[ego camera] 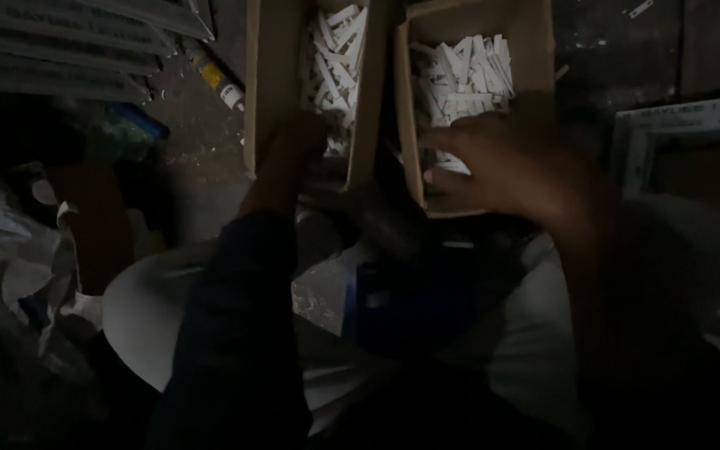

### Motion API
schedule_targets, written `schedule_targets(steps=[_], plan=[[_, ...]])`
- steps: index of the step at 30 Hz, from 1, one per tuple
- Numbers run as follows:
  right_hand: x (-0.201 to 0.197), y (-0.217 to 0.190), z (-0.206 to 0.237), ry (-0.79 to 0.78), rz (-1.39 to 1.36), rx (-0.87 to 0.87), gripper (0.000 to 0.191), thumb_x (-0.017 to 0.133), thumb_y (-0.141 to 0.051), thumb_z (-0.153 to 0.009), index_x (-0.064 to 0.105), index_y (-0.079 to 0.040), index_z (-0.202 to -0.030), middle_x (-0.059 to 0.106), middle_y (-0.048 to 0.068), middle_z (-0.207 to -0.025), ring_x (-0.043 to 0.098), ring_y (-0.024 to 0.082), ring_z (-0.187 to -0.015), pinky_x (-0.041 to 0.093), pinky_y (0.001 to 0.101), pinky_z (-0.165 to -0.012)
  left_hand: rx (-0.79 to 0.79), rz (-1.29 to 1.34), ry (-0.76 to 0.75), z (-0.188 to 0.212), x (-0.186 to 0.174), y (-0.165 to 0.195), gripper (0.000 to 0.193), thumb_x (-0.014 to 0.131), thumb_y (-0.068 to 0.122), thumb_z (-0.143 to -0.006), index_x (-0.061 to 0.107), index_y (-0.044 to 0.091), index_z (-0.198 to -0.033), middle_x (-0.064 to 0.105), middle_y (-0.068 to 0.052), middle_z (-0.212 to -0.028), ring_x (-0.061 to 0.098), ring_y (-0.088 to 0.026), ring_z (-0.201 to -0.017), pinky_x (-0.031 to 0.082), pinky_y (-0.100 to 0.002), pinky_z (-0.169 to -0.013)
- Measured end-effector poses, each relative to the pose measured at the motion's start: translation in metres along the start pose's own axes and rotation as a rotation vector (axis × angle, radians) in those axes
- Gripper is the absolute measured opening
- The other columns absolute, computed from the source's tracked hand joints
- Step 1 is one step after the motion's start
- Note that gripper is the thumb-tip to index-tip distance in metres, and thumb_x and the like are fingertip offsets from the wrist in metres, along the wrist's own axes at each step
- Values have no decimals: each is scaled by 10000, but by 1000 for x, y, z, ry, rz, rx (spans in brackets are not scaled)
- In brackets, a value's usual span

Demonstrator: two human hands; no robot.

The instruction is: The person picks small white plastic clips from one cardboard box, inspects them by hand, and places them into a second cardboard box. The person repeats this process continuously, handling the clips one at a time.

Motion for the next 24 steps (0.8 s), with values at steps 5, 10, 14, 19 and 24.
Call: schedule_targets(steps=[5,10,14,19,24], plan=[[7,-8,2,-71,-36,41,520,651,-353,-925,589,-151,-1400,757,103,-1003,746,259,-806,582,448,-750,15,-6,-42,-8,18,-2,255,751,263,-974,767,81,-1152,750,-166,-1111,725,-358,-928,581,-501,-819],[10,-17,0,-24,70,-36,573,677,-373,-903,605,-171,-1434,756,98,-1029,735,272,-853,572,463,-778,-4,4,-32,-19,20,-5,242,759,245,-961,768,82,-1140,751,-165,-1098,727,-356,-922,583,-498,-816],[15,-13,-1,-13,10,-39,593,691,-375,-893,602,-146,-1433,743,120,-1082,727,290,-900,575,468,-769,5,3,-20,-23,16,-2,232,765,230,-951,769,83,-1130,752,-163,-1088,729,-354,-918,584,-495,-814],[23,-1,-6,-22,-6,-23,574,670,-397,-909,599,-162,-1428,741,121,-1117,737,295,-915,582,467,-803,-14,7,-5,-21,11,-2,221,772,212,-938,769,84,-1118,753,-162,-1075,731,-351,-912,586,-493,-811],[20,13,-12,20,-55,-12,593,670,-430,-926,575,-185,-1458,728,154,-1138,737,309,-917,582,476,-823,-33,4,37,-21,-3,-11,211,780,194,-925,770,84,-1106,754,-161,-1062,732,-348,-907,588,-490,-809]])
Point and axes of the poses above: each hand's wrist, its own z-axis away from the middle knuckle, its own x-axis out of the palm, y = z × x, the point moved 9 cm from there along -z, towards the middle knuckle
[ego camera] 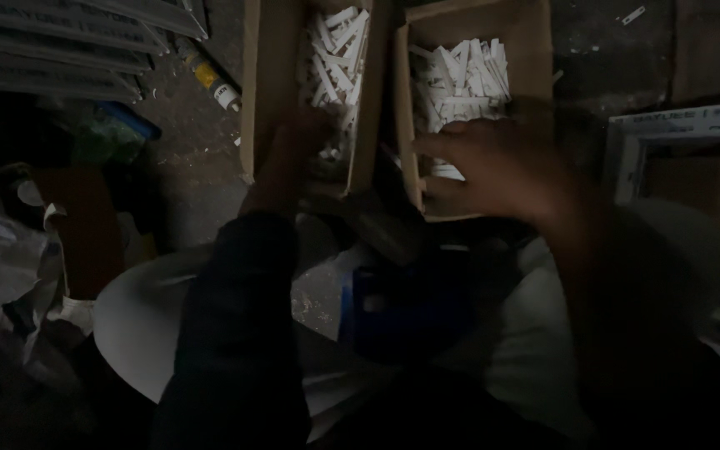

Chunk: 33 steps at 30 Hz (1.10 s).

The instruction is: The person picks small white plastic clips from one cardboard box, inspects them by hand, and places them into a second cardboard box. The person repeats this process continuously, handling the clips one at a time.

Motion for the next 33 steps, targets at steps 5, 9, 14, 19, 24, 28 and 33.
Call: schedule_targets(steps=[5,9,14,19,24,28,33], plan=[[-11,0,2,82,198,-9,557,669,-479,-933,610,-202,-1412,745,98,-1174,745,285,-947,582,484,-852,-67,30,136,7,-33,-28,203,788,175,-912,771,85,-1094,755,-159,-1049,734,-346,-901,589,-487,-806],[-18,4,2,112,212,53,524,651,-505,-950,638,-197,-1373,741,96,-1181,726,286,-1012,583,495,-836,-72,78,289,25,-68,-54,198,794,161,-902,771,86,-1084,756,-158,-1038,736,-343,-897,591,-484,-803],[-40,-15,0,442,-93,-77,504,680,-415,-1003,631,-121,-1409,742,144,-1211,725,307,-1057,579,481,-847,252,133,625,95,-134,-39,211,814,148,-902,766,69,-1092,762,-154,-1044,741,-339,-902,598,-470,-833],[-35,-46,-2,610,-344,-261,562,732,-317,-1002,558,-81,-1481,701,163,-1274,723,303,-1040,594,441,-832,87,731,614,167,-133,-20,260,831,165,-902,706,41,-1093,756,-119,-970,747,-241,-882,596,-405,-758],[-18,-56,-9,525,-307,-316,315,712,-230,-1062,684,-140,-1363,781,120,-1165,748,236,-1042,595,386,-850,188,1179,624,178,-130,5,226,807,105,-933,687,13,-1101,745,-87,-957,729,-154,-891,585,-313,-730],[-2,-42,-20,382,-649,-259,306,668,-203,-1032,692,-84,-1313,760,130,-1129,762,209,-1016,627,362,-855,169,1248,594,175,-124,6,322,802,117,-921,676,18,-1200,743,-79,-939,728,-129,-861,581,-290,-694],[-12,-9,-29,413,-1167,-116,296,608,-176,-1023,608,-42,-1287,707,119,-1139,727,234,-1019,642,412,-906,186,1313,647,175,-127,-2,353,784,101,-930,686,48,-1265,759,-64,-970,740,-109,-885,617,-264,-757]])
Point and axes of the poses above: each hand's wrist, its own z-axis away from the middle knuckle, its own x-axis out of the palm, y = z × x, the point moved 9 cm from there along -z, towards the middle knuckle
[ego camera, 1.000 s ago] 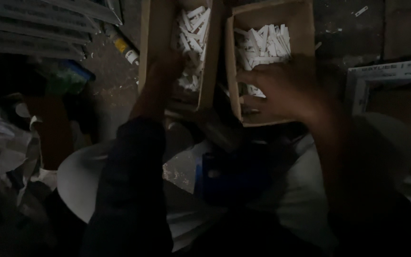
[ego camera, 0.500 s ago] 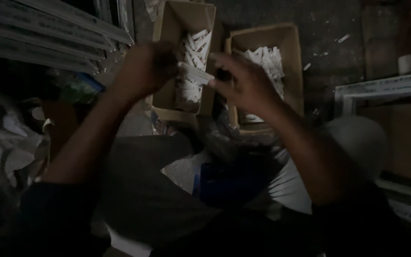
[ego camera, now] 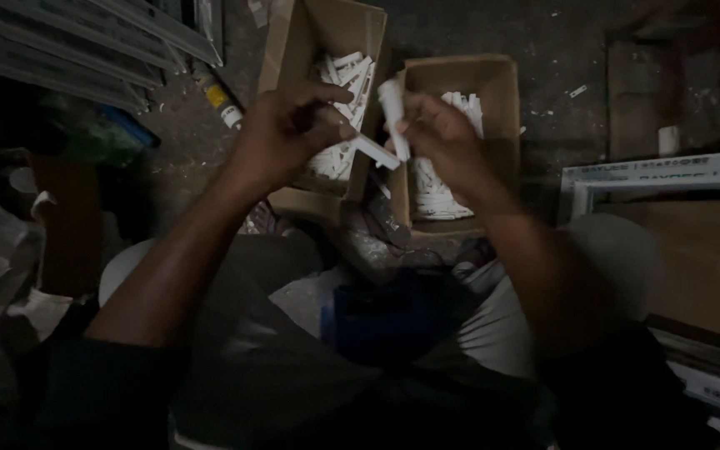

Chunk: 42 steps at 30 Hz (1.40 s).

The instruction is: The person picks small white plastic clips from one cardboard box, inspects them by hand, and places them into a second cardboard box. The person repeats this process continuously, handling the clips one at a time.

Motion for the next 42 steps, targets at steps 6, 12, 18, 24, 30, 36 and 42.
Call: schedule_targets(steps=[6,12,18,24,30,36,42], plan=[[-26,-17,0,26,-557,-33,228,546,-216,-978,563,-60,-1143,690,129,-1008,708,239,-882,633,436,-819,140,86,113,6,-21,11,255,769,60,-999,726,44,-1251,740,-66,-1057,707,-125,-969,603,-263,-838],[-6,-10,16,10,-346,77,346,654,-316,-1074,627,19,-1156,582,57,-838,519,111,-615,465,294,-564,207,99,196,12,-22,23,280,772,47,-997,703,49,-1268,735,-82,-1181,724,-145,-1079,632,-281,-942],[-6,-30,19,106,-200,23,386,692,-237,-966,631,31,-1237,720,137,-894,530,63,-484,402,213,-401,354,57,204,18,-19,42,260,766,33,-1021,697,46,-1271,709,-108,-1245,730,-185,-1190,646,-301,-1036],[-6,-35,24,125,-254,17,307,707,-164,-992,647,74,-1176,736,184,-975,576,76,-531,426,213,-431,465,-84,196,24,-13,55,276,763,19,-1039,692,34,-1306,692,-141,-1254,722,-217,-1175,637,-304,-1008],[-16,-37,27,240,-199,-49,241,748,-104,-938,664,48,-1105,775,171,-995,606,72,-561,447,212,-443,208,93,187,10,-11,25,294,723,102,-1038,683,10,-1315,775,-152,-1141,783,-175,-1050,678,-297,-896],[-7,-35,29,180,-117,-158,192,773,-32,-977,684,41,-1131,715,153,-867,627,87,-578,469,227,-460,125,157,185,8,-10,12,358,712,119,-1028,645,-24,-1350,782,-154,-1111,781,-173,-1004,665,-304,-874],[6,-26,24,182,68,-201,243,778,-27,-916,673,-15,-1136,737,111,-961,613,44,-534,494,203,-411,40,355,223,3,-8,-5,321,685,101,-1032,654,-36,-1320,770,-140,-1110,785,-185,-997,680,-318,-914]])
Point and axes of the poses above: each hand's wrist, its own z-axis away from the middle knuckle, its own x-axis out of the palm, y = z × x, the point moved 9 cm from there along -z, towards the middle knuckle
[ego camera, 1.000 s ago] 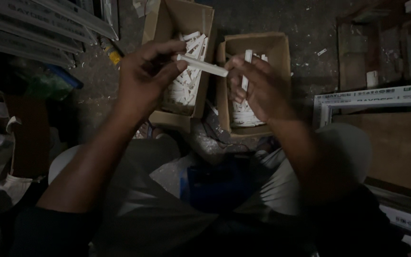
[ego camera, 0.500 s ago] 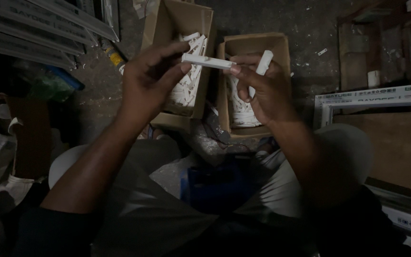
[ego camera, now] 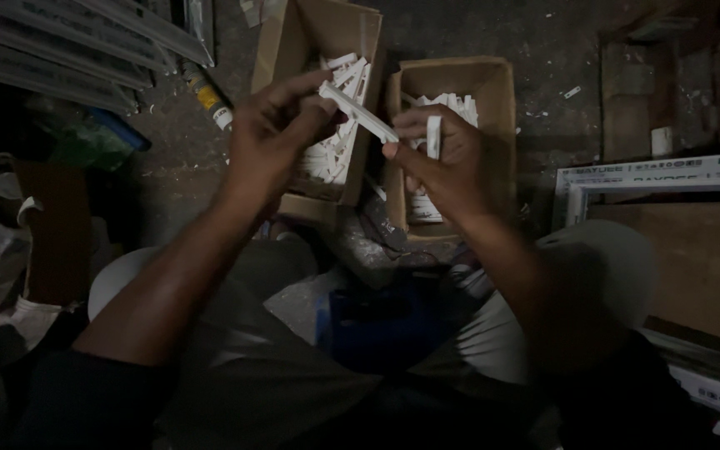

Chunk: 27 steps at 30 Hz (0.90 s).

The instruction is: The person picks small white plastic clips from one cardboard box, inspects them by hand, and places them into a second cardboard box. The person repeats this process continuously, handling the clips one at a time.

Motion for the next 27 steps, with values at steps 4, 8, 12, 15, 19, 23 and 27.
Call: schedule_targets(steps=[4,8,12,15,19,23,27], plan=[[3,5,4,-14,74,4,297,780,-31,-943,679,-8,-1221,747,115,-1032,607,26,-564,493,194,-452,-25,11,-9,-2,-1,-8,290,664,93,-1027,663,-47,-1281,782,-123,-1075,794,-175,-985,684,-311,-908],[5,6,7,-38,209,-19,271,768,-37,-964,695,8,-1222,767,125,-1037,621,36,-549,489,196,-435,17,14,14,1,-1,-8,272,681,79,-1027,667,-54,-1264,749,-124,-981,773,-164,-921,680,-307,-852],[8,10,5,-43,149,-21,245,723,-29,-1010,696,12,-1251,767,143,-961,622,55,-540,497,211,-446,110,-48,35,3,2,1,234,660,57,-1039,689,-57,-1242,767,-113,-972,771,-148,-879,669,-282,-809],[9,13,5,-44,46,10,338,658,-22,-971,633,-25,-1307,769,118,-1040,607,33,-503,502,204,-406,100,-128,65,6,2,1,252,660,45,-1016,695,-40,-1251,777,-99,-959,776,-130,-844,673,-266,-785],[14,-4,13,-31,324,-208,264,644,-52,-1050,656,0,-1308,748,134,-1067,658,70,-709,540,245,-574,118,-140,75,10,6,2,300,651,14,-1011,693,-34,-1304,778,-104,-947,727,-113,-787,619,-248,-719],[16,5,12,-52,253,-160,255,653,-123,-1077,678,-7,-1303,740,116,-991,626,91,-729,505,259,-630,159,-131,70,12,8,2,287,635,2,-1041,685,-36,-1321,771,-97,-989,737,-101,-861,630,-243,-788],[18,35,10,-88,16,183,302,683,-196,-1073,728,-10,-1306,658,111,-810,569,121,-608,457,277,-534,176,-78,50,8,7,0,310,644,-26,-1017,677,-37,-1325,753,-90,-984,731,-117,-867,631,-259,-800]])
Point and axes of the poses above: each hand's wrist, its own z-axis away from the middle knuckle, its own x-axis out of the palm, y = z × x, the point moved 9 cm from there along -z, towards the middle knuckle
